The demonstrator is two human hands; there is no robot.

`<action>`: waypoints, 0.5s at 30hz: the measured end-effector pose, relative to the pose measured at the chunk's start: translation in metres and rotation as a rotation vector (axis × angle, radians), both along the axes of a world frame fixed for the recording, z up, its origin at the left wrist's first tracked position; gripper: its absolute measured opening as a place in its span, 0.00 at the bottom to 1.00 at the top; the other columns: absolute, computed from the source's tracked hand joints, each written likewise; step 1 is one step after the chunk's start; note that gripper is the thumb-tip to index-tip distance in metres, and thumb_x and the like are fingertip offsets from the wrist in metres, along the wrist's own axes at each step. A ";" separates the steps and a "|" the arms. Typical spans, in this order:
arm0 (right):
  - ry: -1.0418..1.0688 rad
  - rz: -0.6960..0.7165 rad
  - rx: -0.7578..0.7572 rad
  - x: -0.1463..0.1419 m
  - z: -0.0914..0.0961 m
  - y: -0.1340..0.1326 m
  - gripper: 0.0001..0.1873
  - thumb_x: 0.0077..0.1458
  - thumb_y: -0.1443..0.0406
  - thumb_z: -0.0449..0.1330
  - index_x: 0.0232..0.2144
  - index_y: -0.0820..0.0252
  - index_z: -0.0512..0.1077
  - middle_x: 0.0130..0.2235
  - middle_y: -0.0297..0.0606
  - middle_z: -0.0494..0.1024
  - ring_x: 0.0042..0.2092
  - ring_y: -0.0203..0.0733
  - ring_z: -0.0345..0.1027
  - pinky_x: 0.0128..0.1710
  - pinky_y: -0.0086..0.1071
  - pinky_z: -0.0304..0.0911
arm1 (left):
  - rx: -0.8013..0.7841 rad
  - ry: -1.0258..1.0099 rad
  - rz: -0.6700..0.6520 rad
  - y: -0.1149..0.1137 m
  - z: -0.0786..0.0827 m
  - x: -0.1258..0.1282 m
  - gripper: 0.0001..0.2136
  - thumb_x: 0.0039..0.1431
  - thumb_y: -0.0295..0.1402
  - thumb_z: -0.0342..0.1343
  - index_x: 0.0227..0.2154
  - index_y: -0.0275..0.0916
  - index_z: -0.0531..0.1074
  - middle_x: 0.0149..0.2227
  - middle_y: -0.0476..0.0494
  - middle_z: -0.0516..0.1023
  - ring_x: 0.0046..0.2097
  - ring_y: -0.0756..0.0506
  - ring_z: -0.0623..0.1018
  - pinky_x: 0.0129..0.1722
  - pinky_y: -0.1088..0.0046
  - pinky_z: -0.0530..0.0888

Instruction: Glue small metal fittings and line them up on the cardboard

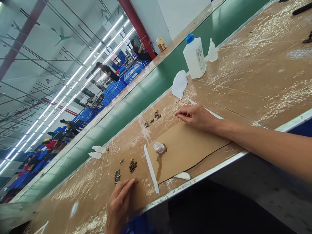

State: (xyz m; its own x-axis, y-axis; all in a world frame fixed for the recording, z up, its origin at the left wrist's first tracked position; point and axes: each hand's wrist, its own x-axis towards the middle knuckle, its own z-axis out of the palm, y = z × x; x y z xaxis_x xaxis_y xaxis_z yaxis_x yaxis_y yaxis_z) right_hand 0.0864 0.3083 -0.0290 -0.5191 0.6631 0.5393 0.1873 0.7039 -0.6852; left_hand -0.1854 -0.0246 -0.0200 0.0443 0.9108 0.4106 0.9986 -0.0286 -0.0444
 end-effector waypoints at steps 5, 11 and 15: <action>-0.014 -0.010 -0.006 -0.001 0.000 -0.001 0.14 0.56 0.58 0.53 0.35 0.58 0.76 0.35 0.37 0.79 0.34 0.40 0.69 0.31 0.32 0.62 | 0.029 0.013 0.038 -0.014 -0.015 0.002 0.17 0.57 0.22 0.51 0.47 0.43 0.73 0.41 0.45 0.76 0.43 0.50 0.75 0.44 0.75 0.73; -0.024 -0.020 -0.008 -0.001 -0.001 0.000 0.14 0.55 0.58 0.53 0.35 0.58 0.76 0.36 0.36 0.79 0.35 0.40 0.69 0.31 0.32 0.62 | 0.110 -0.063 0.097 -0.009 -0.025 0.007 0.18 0.58 0.22 0.51 0.48 0.48 0.73 0.39 0.45 0.75 0.42 0.49 0.73 0.44 0.72 0.71; -0.024 -0.033 -0.013 -0.001 -0.002 0.000 0.14 0.55 0.58 0.54 0.35 0.57 0.76 0.36 0.36 0.79 0.35 0.40 0.70 0.31 0.32 0.62 | 0.099 -0.070 0.079 -0.006 -0.022 0.009 0.19 0.57 0.22 0.52 0.48 0.49 0.72 0.39 0.46 0.75 0.42 0.49 0.73 0.43 0.73 0.71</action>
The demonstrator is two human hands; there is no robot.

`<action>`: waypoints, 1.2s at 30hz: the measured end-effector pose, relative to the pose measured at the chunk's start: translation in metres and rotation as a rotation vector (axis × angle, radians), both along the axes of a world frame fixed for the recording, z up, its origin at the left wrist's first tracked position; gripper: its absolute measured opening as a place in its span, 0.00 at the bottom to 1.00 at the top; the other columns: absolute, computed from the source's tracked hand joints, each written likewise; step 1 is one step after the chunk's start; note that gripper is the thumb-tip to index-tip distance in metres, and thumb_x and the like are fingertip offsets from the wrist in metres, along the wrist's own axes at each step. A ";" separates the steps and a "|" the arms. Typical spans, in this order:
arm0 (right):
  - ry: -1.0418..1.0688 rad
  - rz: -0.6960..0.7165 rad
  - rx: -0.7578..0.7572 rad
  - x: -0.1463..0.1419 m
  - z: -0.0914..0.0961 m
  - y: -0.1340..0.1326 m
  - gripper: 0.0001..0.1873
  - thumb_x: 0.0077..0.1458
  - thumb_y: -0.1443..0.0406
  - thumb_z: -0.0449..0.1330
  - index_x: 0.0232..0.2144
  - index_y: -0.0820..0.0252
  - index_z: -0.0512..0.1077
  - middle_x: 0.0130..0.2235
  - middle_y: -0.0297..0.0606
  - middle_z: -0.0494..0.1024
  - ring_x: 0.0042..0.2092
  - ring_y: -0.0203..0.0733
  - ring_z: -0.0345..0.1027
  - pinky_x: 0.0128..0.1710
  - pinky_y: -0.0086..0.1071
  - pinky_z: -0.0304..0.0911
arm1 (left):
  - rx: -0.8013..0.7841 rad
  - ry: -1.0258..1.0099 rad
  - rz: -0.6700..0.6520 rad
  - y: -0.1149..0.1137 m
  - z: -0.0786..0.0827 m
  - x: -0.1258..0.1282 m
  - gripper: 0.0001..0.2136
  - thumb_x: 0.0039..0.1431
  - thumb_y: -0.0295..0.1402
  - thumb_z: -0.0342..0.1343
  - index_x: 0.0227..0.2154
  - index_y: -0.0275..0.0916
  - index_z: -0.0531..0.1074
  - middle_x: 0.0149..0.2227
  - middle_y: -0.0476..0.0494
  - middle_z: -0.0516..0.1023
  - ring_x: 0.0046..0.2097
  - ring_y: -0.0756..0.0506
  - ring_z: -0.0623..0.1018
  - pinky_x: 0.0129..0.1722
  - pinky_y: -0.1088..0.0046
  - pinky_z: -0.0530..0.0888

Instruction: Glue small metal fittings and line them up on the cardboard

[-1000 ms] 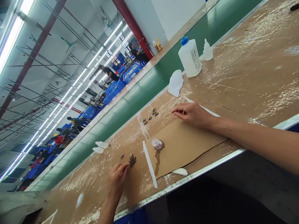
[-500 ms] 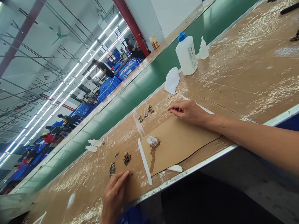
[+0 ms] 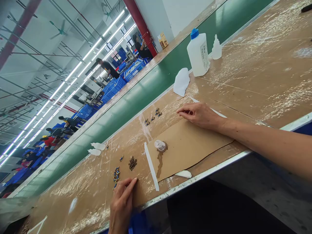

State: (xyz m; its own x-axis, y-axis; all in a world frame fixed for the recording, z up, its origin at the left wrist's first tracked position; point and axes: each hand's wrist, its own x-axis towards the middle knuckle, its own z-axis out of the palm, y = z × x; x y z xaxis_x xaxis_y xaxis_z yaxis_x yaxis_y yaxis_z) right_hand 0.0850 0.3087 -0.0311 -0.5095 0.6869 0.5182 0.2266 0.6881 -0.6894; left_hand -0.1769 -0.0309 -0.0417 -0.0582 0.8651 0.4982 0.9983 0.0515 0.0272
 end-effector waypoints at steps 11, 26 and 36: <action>-0.071 -0.006 -0.002 0.002 0.006 -0.003 0.15 0.57 0.60 0.53 0.37 0.61 0.76 0.38 0.39 0.79 0.36 0.38 0.68 0.34 0.29 0.61 | 0.051 -0.094 0.036 -0.006 -0.002 0.015 0.18 0.57 0.21 0.51 0.46 0.48 0.73 0.40 0.46 0.74 0.43 0.49 0.73 0.43 0.73 0.70; -0.030 -0.012 -0.011 0.001 0.000 0.000 0.14 0.55 0.60 0.55 0.37 0.60 0.77 0.37 0.37 0.79 0.35 0.36 0.68 0.33 0.28 0.61 | -0.057 0.004 0.023 -0.008 0.018 0.003 0.16 0.57 0.22 0.52 0.46 0.45 0.72 0.39 0.45 0.74 0.42 0.50 0.73 0.42 0.74 0.73; -0.020 -0.012 -0.009 0.001 -0.001 0.001 0.16 0.55 0.58 0.54 0.36 0.59 0.77 0.35 0.36 0.79 0.33 0.37 0.69 0.32 0.30 0.61 | -0.087 0.016 0.027 0.002 0.010 0.006 0.16 0.58 0.25 0.51 0.46 0.47 0.73 0.38 0.45 0.76 0.40 0.49 0.74 0.40 0.72 0.73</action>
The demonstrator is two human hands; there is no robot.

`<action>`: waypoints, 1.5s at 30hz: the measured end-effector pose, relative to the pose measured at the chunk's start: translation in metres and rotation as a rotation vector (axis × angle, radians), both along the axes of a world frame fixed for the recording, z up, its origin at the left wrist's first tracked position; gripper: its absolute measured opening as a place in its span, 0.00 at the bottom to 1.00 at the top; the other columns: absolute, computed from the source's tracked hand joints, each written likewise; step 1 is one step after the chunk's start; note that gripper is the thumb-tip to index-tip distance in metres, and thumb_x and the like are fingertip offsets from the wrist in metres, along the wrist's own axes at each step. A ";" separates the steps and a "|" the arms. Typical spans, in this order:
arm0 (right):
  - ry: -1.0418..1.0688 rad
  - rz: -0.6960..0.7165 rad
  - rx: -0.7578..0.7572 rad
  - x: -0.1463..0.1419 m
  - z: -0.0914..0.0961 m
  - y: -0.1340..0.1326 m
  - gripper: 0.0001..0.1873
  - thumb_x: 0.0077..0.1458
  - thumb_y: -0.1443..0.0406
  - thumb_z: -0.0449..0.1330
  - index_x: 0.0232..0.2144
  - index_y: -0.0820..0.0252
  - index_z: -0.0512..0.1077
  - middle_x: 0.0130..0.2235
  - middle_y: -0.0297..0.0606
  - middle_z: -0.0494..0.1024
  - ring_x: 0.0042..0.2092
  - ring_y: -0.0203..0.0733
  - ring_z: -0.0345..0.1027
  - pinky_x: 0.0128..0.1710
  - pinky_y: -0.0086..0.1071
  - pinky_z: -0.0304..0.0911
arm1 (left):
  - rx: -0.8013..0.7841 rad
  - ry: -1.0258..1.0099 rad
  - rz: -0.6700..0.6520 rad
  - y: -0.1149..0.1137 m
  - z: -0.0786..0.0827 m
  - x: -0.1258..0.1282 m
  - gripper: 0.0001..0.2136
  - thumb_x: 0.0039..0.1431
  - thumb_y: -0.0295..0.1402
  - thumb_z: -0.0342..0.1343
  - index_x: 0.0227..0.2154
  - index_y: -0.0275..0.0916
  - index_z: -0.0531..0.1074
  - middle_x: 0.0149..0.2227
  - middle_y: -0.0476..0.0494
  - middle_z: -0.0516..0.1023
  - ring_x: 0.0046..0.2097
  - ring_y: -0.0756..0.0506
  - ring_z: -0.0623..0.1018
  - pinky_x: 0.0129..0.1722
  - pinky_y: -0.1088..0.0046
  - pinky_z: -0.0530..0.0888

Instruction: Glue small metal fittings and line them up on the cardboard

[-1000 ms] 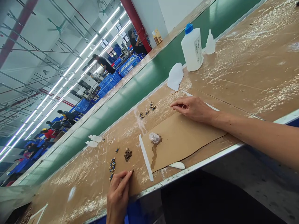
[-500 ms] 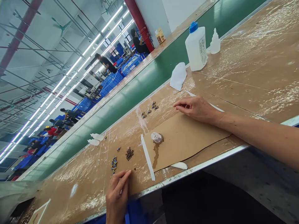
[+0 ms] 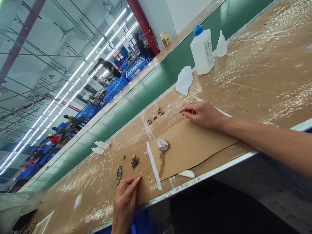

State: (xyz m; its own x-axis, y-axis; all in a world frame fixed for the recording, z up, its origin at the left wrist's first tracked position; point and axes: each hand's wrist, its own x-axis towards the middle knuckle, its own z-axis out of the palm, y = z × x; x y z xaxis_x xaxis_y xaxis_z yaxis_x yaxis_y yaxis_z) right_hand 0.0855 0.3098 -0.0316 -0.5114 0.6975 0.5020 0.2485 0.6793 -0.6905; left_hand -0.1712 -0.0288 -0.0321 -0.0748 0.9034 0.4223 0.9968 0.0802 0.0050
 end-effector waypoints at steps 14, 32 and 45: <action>-0.032 0.025 -0.001 0.001 0.003 -0.002 0.14 0.57 0.61 0.54 0.37 0.61 0.76 0.38 0.39 0.79 0.36 0.37 0.68 0.34 0.29 0.61 | -0.016 -0.136 0.439 0.027 0.025 -0.071 0.12 0.58 0.35 0.48 0.34 0.41 0.77 0.37 0.43 0.80 0.40 0.43 0.77 0.42 0.63 0.73; 0.002 0.053 0.039 0.001 0.004 0.000 0.14 0.57 0.59 0.52 0.36 0.57 0.75 0.36 0.36 0.79 0.33 0.38 0.69 0.33 0.31 0.62 | -0.239 -0.445 0.529 0.082 0.042 -0.096 0.09 0.55 0.37 0.57 0.30 0.35 0.72 0.31 0.48 0.75 0.35 0.49 0.74 0.40 0.65 0.72; 0.021 0.047 0.010 0.001 0.006 -0.004 0.14 0.57 0.63 0.50 0.36 0.53 0.75 0.37 0.34 0.79 0.35 0.40 0.70 0.37 0.35 0.65 | 0.321 -1.315 0.501 0.055 0.058 -0.025 0.22 0.31 0.43 0.70 0.32 0.39 0.75 0.30 0.47 0.80 0.32 0.47 0.80 0.38 0.74 0.76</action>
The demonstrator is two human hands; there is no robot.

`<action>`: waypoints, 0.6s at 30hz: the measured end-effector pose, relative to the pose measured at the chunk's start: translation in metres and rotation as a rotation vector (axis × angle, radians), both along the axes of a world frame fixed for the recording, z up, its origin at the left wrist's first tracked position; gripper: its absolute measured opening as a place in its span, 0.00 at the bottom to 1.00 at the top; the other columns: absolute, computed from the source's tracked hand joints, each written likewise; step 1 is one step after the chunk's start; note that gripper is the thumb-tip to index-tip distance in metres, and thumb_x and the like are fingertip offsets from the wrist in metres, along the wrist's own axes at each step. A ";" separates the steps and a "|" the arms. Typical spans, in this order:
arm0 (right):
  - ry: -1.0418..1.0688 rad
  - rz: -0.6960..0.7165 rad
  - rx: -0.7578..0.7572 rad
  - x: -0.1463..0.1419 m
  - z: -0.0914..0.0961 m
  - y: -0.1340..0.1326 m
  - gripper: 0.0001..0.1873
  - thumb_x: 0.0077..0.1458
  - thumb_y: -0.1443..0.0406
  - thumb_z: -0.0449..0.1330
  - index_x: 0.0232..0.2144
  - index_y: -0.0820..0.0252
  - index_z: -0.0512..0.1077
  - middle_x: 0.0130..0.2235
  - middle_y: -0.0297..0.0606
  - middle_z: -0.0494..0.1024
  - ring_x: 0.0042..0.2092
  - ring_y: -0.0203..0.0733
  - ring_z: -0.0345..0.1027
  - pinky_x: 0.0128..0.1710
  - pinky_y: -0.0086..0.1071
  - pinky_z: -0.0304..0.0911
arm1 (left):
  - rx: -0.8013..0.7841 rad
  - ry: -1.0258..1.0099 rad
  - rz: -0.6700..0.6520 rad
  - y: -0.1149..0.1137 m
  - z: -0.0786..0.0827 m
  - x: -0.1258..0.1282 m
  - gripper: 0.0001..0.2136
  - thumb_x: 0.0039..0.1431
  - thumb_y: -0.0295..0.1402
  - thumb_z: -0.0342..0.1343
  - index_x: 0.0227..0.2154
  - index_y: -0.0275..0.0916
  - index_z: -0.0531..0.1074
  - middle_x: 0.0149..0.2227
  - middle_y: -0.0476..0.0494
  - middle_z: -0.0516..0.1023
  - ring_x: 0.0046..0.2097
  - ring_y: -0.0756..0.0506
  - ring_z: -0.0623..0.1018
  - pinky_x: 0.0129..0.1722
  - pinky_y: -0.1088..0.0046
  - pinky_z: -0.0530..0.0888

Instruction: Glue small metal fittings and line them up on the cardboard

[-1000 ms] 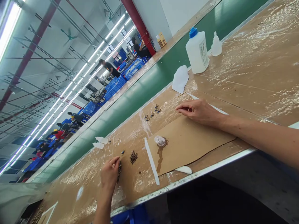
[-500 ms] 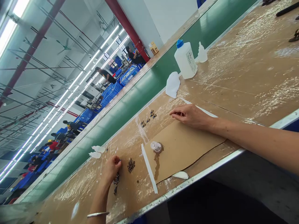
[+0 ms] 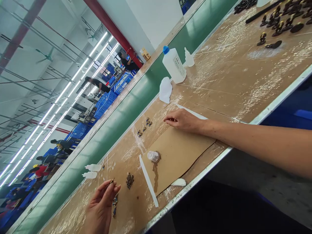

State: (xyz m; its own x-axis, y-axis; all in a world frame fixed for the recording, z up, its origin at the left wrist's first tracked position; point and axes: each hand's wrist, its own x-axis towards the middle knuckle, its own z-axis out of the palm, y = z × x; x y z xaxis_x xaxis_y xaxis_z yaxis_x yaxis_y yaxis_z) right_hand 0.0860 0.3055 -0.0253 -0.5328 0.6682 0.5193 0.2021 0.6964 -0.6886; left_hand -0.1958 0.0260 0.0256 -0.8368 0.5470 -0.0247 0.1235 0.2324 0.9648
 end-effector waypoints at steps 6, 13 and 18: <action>0.004 0.003 -0.003 0.001 0.003 0.000 0.14 0.55 0.61 0.50 0.34 0.49 0.76 0.36 0.29 0.80 0.35 0.40 0.71 0.37 0.36 0.67 | 0.018 -0.125 0.059 0.007 -0.006 0.010 0.20 0.24 0.36 0.73 0.28 0.40 0.78 0.30 0.45 0.82 0.33 0.47 0.81 0.39 0.80 0.75; 0.003 0.012 0.009 0.002 0.003 0.001 0.16 0.56 0.62 0.48 0.36 0.45 0.75 0.38 0.23 0.80 0.38 0.39 0.71 0.40 0.35 0.67 | -0.062 0.048 -0.043 0.030 0.001 0.040 0.19 0.26 0.38 0.72 0.27 0.38 0.79 0.27 0.45 0.81 0.30 0.47 0.80 0.34 0.81 0.76; 0.002 0.034 0.032 0.004 0.005 0.001 0.15 0.57 0.64 0.49 0.36 0.46 0.75 0.38 0.26 0.80 0.39 0.39 0.71 0.42 0.35 0.66 | -0.069 0.117 -0.140 0.049 0.016 0.066 0.20 0.29 0.42 0.70 0.30 0.39 0.79 0.27 0.47 0.81 0.31 0.49 0.80 0.35 0.84 0.75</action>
State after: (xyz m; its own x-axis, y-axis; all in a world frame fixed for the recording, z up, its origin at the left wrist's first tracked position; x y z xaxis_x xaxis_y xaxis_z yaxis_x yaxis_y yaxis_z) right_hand 0.0904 0.3060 -0.0200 -0.5537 0.6327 0.5414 0.1765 0.7246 -0.6662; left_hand -0.1301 0.0747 0.0420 -0.7521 0.6585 0.0269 0.2694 0.2700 0.9244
